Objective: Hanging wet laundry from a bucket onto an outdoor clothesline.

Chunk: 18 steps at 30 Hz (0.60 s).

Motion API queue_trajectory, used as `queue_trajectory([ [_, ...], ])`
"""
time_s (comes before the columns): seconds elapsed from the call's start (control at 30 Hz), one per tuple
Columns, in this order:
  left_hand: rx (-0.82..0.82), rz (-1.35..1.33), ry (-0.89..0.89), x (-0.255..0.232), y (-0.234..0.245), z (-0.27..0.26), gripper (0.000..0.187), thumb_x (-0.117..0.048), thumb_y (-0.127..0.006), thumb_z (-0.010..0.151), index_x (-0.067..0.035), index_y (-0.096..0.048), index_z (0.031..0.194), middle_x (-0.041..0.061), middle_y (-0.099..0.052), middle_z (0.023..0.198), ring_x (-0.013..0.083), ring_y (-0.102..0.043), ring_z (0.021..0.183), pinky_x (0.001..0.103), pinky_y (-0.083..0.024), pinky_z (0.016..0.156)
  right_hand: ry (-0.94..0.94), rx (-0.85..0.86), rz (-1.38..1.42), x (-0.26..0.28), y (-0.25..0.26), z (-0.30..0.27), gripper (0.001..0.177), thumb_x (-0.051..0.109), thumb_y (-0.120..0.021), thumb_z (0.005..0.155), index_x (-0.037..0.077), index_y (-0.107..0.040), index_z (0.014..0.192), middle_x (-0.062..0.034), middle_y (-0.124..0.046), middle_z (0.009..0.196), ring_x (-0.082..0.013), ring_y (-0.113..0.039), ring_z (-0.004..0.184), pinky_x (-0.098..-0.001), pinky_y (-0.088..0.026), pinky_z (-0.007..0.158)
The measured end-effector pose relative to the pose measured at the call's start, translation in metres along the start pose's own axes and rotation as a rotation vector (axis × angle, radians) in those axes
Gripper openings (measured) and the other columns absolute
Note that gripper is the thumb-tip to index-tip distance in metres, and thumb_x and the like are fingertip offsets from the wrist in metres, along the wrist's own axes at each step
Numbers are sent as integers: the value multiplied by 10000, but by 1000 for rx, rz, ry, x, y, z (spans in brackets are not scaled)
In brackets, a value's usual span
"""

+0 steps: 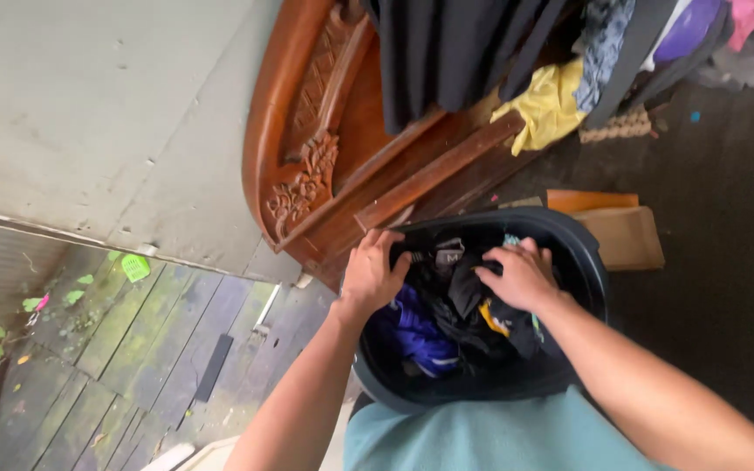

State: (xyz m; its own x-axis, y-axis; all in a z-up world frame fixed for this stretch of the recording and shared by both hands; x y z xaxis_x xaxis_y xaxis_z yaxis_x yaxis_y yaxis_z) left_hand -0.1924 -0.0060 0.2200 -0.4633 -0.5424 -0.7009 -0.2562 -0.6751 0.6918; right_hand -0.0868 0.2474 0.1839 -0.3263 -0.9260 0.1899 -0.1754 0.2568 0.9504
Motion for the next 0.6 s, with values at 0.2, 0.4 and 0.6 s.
queue_trajectory([
  [0.2, 146, -58, 16, 15, -2, -3, 326, -232, -703, 882, -67, -657, 1159, 196, -639, 1238, 407, -625, 1091, 480, -525, 959, -7, -89, 73, -2, 5, -3, 354, 489, -727, 819, 223, -778, 1047, 19, -742, 1148, -250, -559, 1195, -459, -417, 971],
  [0.4, 349, 83, -60, 18, -11, 18, 347, -250, -708, 849, -76, -669, 1147, 159, -641, 1201, 364, -594, 1177, 468, -457, 1005, -76, -415, 229, -29, -28, -3, 309, 431, -690, 899, 177, -742, 1066, -49, -699, 1236, -314, -568, 1184, -444, -461, 1047],
  [0.6, 414, 104, -185, 31, -14, 29, 351, -246, -704, 844, -83, -680, 1154, 152, -631, 1244, 353, -579, 1205, 460, -438, 1038, -506, -207, 68, -34, -31, 2, 615, 423, -746, 836, 187, -583, 1379, -199, -584, 1344, -437, -505, 1198, -498, -407, 1032],
])
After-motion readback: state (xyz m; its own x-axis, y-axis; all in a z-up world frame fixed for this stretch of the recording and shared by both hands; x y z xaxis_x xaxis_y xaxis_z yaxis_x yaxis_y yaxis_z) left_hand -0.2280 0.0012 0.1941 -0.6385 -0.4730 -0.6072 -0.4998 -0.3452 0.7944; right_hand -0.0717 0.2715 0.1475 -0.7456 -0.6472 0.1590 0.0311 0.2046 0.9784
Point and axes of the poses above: each hand's wrist, its own z-axis towards the middle knuckle, its own y-axis out of the back of the hand, x = y × z, the point moved 3 cm from there along z, towards the middle knuckle
